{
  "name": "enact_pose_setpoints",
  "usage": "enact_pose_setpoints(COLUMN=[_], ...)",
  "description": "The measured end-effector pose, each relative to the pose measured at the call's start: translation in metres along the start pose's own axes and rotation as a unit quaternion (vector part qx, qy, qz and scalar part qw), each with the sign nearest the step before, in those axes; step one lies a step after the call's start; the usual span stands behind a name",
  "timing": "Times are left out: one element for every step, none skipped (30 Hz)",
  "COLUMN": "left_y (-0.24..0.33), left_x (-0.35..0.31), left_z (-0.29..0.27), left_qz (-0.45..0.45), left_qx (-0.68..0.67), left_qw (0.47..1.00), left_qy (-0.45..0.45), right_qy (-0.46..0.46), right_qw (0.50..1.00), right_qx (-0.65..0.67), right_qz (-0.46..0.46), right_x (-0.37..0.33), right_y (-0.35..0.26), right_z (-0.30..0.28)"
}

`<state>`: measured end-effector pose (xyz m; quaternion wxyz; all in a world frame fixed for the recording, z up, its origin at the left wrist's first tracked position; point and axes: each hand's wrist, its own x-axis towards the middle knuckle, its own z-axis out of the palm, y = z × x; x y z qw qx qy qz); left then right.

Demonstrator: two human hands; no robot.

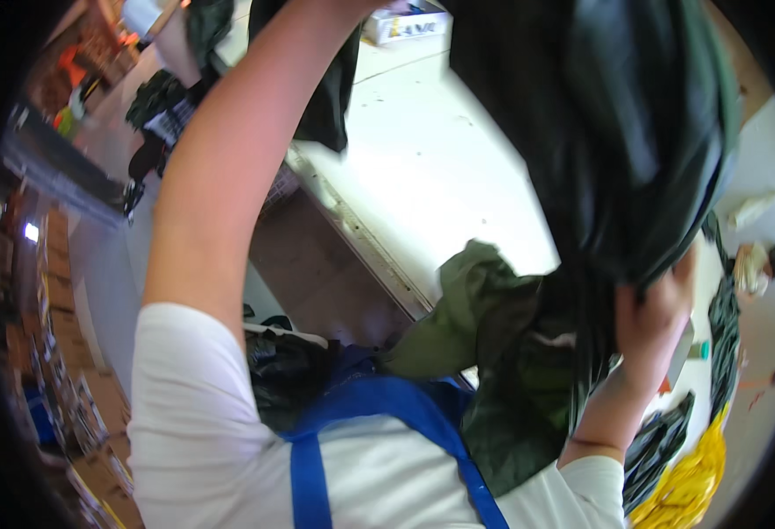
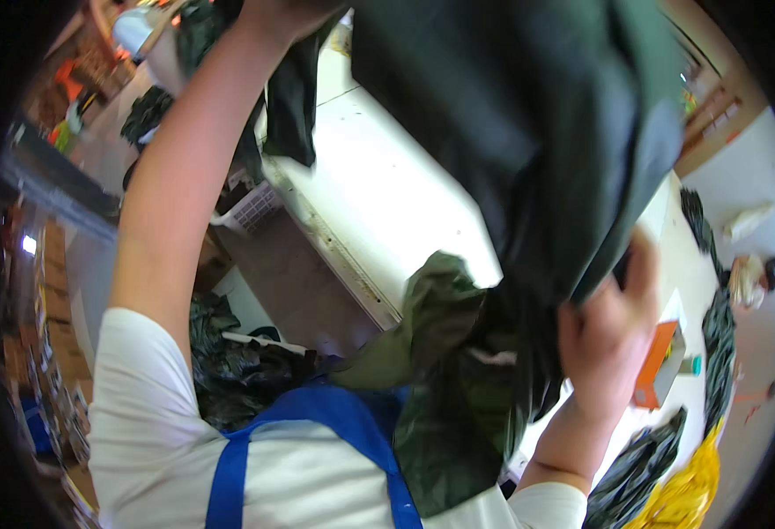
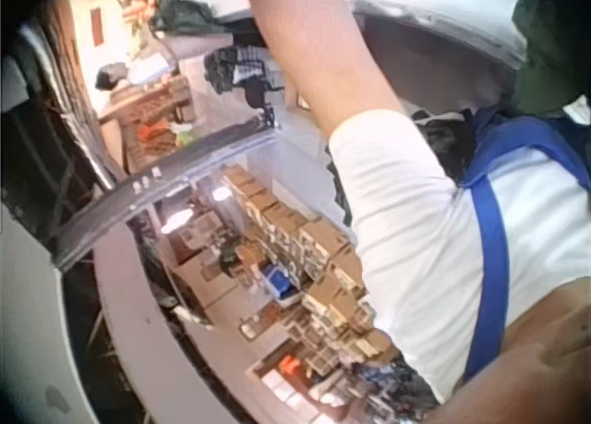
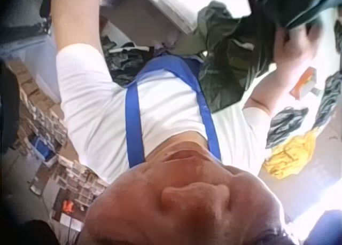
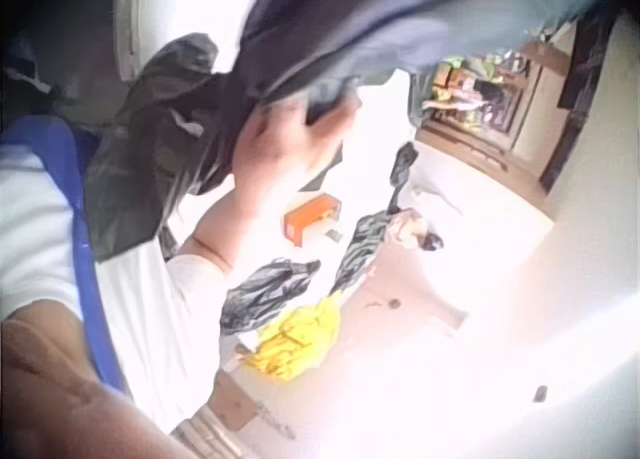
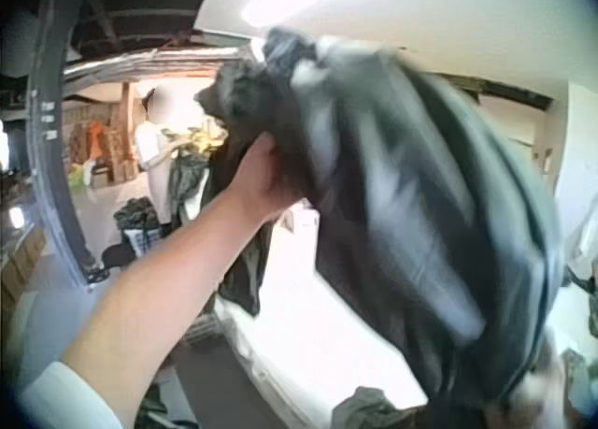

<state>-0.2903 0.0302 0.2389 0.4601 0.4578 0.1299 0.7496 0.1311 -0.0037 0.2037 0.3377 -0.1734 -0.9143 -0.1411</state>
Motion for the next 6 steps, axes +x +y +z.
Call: enact_pose_setpoints(left_y=[-0.021,-0.024,-0.029,-0.045,-0.061,-0.126], left_x=[0.046,0.08,0.08,0.071,0.048,0.077], left_z=[0.001,-0.002,-0.002,0.016,0.032,0.021], left_qz=[-0.036,-0.067,-0.07,-0.073,-0.074,-0.101], left_qx=[0.039,0.158,0.206,0.239,0.279,0.206], left_qw=[0.998,0.98,0.976,0.967,0.952,0.972], left_qy=[-0.04,-0.097,-0.021,0.041,0.106,0.057], right_qy=[0.018,0.045,0.041,0.032,0.011,-0.053], right_qw=[0.998,0.994,0.994,0.99,0.994,0.983], right_qx=[-0.051,-0.086,-0.083,-0.099,-0.085,-0.15], right_qz=[0.025,0.044,0.064,0.092,0.074,0.09], right_x=[0.003,0.012,0.032,0.051,0.071,0.08], right_y=[0.019,0.032,0.035,0.034,0.041,0.067], right_z=[0.004,0.012,0.026,0.033,0.048,0.066])
